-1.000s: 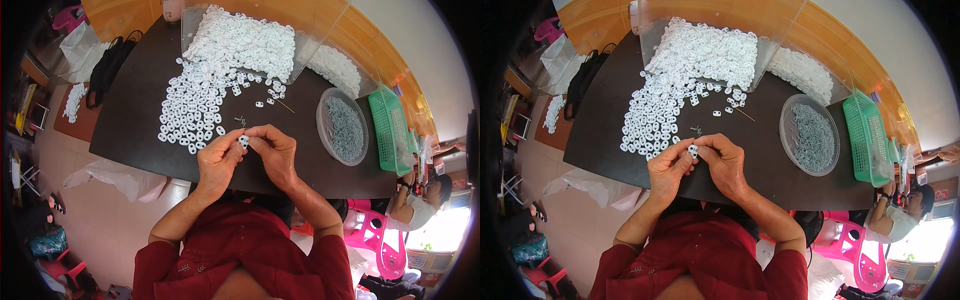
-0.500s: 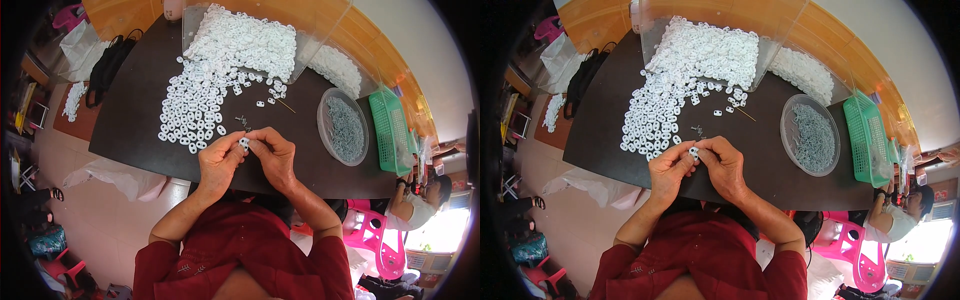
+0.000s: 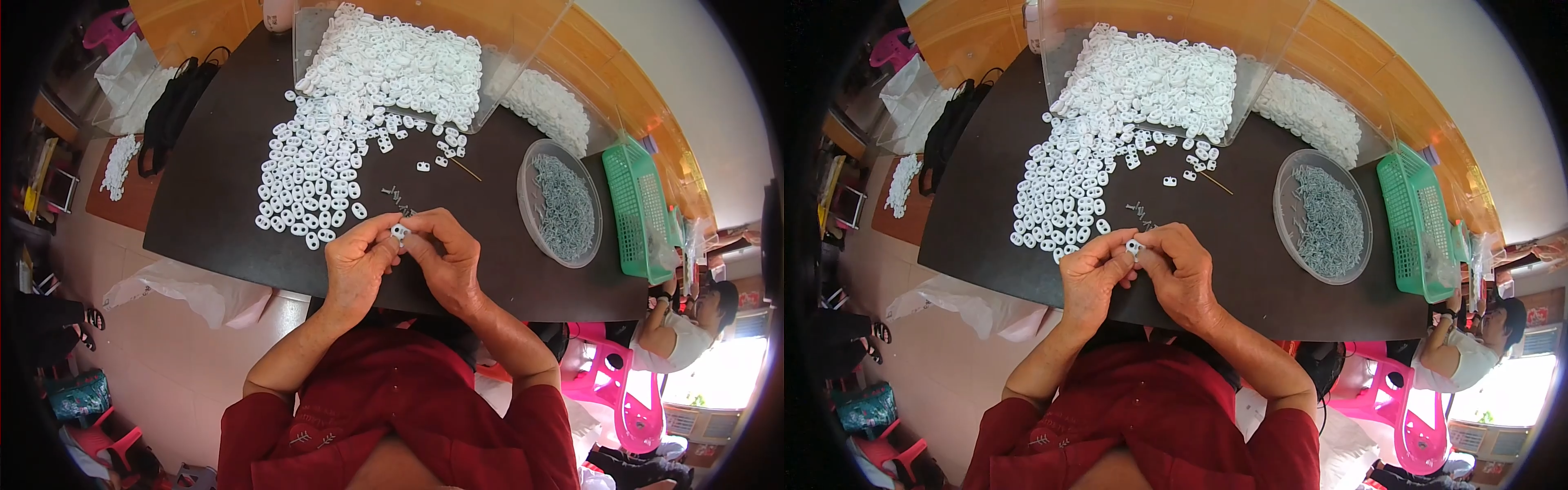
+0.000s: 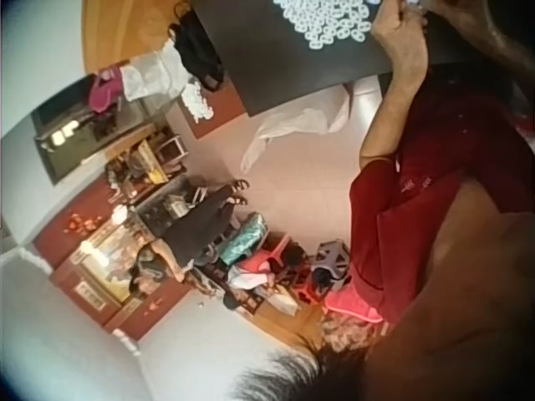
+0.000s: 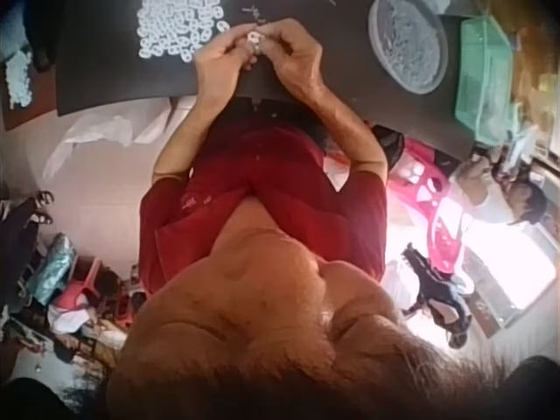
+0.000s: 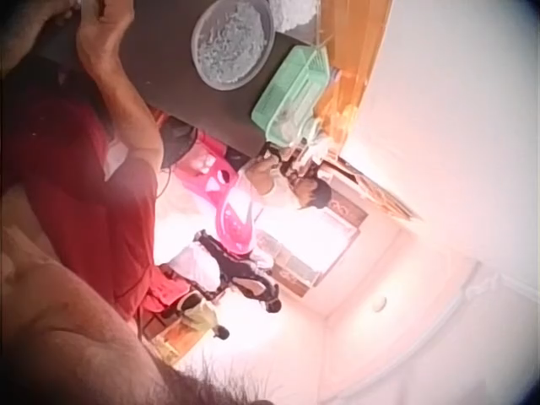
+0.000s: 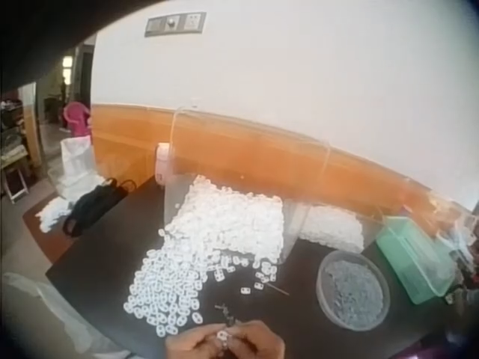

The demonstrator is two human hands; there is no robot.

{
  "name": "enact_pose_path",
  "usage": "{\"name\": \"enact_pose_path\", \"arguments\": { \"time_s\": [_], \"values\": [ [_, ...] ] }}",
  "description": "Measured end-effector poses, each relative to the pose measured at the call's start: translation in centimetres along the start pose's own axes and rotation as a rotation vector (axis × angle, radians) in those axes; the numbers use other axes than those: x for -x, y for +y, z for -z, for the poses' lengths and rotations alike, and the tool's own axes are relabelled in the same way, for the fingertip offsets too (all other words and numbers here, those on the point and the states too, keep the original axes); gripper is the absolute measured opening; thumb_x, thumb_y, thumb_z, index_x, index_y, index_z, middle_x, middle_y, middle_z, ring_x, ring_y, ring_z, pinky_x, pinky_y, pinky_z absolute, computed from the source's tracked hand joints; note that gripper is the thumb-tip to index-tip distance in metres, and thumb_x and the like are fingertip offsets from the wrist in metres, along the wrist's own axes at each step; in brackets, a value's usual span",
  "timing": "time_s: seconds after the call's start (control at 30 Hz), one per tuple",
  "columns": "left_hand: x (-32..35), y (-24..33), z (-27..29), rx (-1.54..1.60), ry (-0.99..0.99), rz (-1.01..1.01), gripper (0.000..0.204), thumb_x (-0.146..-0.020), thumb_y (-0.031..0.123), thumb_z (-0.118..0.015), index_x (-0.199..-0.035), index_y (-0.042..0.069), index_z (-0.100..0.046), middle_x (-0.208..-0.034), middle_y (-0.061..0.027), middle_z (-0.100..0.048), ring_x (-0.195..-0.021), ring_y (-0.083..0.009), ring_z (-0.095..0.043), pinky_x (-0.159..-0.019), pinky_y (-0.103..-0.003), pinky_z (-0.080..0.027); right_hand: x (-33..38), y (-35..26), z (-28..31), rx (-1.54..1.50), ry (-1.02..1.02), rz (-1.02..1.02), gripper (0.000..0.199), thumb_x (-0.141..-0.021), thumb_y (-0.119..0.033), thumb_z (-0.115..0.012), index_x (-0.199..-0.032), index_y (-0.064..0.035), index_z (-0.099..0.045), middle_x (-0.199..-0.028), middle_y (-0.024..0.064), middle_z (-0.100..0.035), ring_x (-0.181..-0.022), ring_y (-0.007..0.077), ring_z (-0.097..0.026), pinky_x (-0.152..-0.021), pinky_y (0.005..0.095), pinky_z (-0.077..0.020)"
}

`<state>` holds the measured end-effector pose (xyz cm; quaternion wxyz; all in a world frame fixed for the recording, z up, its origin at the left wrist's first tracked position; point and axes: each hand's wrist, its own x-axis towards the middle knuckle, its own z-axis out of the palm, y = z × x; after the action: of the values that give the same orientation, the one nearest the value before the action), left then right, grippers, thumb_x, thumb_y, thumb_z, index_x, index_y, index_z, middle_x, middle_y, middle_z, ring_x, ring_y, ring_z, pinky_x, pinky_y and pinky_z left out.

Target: Inserting small metal pins into white plastic connector components.

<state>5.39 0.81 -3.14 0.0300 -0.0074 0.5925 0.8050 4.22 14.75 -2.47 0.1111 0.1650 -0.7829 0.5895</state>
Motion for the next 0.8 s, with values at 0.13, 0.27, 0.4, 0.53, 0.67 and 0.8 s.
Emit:
{"name": "enact_pose_path", "arguments": {
  "time_s": [0.13, 0.27, 0.4, 0.53, 0.67, 0.8],
  "values": [
    [-0.2, 0.2, 0.2, 0.105, -0.016, 0.003, 0.023, -0.084, -0.003, -0.057, -0.106, -0.006, -0.062, -0.071, -0.0023, -0.057, -0.061, -0.0073, -0.051, -0.055, -0.019, -0.043, 0.3, 0.0, 0.2, 0.019, -0.040, 0.021, 0.032, -0.070, 0.003, -0.069, -0.100, -0.0029, -0.060, -0.091, 0.0083, -0.056, -0.068, 0.0152, -0.053, -0.059, 0.0256, -0.0465],
    [-0.4, 0.2, 0.2, 0.136, 0.006, 0.015, 0.022, -0.083, -0.003, -0.057, -0.104, -0.007, -0.063, -0.069, -0.0016, -0.056, -0.059, -0.0069, -0.050, -0.056, -0.020, -0.042, 0.1, -0.5, 0.4, 0.162, -0.079, 0.105, 0.035, -0.072, 0.007, -0.067, -0.105, -0.0023, -0.060, -0.093, 0.0064, -0.057, -0.074, 0.0110, -0.053, -0.065, 0.0238, -0.0462],
    [-0.2, 0.9, -0.2, 0.132, 0.024, 0.039, 0.023, -0.083, -0.003, -0.057, -0.105, -0.005, -0.063, -0.072, -0.0018, -0.059, -0.062, -0.0067, -0.052, -0.060, -0.019, -0.044, 0.2, -0.6, 0.4, 0.216, -0.031, 0.141, 0.035, -0.070, 0.006, -0.069, -0.103, -0.0020, -0.060, -0.093, 0.0068, -0.057, -0.073, 0.0114, -0.053, -0.062, 0.0235, -0.0461],
    [-0.2, 0.5, 0.3, 0.142, -0.045, 0.030, 0.025, -0.084, -0.002, -0.058, -0.108, -0.004, -0.063, -0.077, -0.0030, -0.062, -0.067, -0.0068, -0.054, -0.064, -0.019, -0.045, 0.3, -0.7, 0.3, 0.166, 0.028, 0.133, 0.030, -0.068, 0.004, -0.070, -0.097, -0.0018, -0.061, -0.087, 0.0079, -0.057, -0.069, 0.0150, -0.052, -0.055, 0.0258, -0.0460],
    [0.0, 0.3, 0.3, 0.148, -0.053, 0.014, 0.025, -0.085, 0.000, -0.059, -0.110, -0.003, -0.062, -0.081, -0.0034, -0.063, -0.069, -0.0067, -0.054, -0.065, -0.019, -0.045, 0.5, -0.6, 0.3, 0.145, 0.049, 0.129, 0.029, -0.068, 0.004, -0.070, -0.096, -0.0012, -0.061, -0.087, 0.0080, -0.058, -0.067, 0.0145, -0.052, -0.054, 0.0256, -0.0454],
    [-0.1, 0.1, 0.6, 0.187, -0.088, -0.022, 0.025, -0.086, 0.002, -0.060, -0.110, -0.003, -0.062, -0.085, -0.0047, -0.064, -0.073, -0.0076, -0.057, -0.068, -0.019, -0.046, 0.4, -0.9, 0.2, 0.154, 0.057, 0.162, 0.029, -0.069, 0.002, -0.070, -0.097, -0.0003, -0.062, -0.086, 0.0080, -0.058, -0.064, 0.0134, -0.052, -0.054, 0.0243, -0.0450]
  ]
}}
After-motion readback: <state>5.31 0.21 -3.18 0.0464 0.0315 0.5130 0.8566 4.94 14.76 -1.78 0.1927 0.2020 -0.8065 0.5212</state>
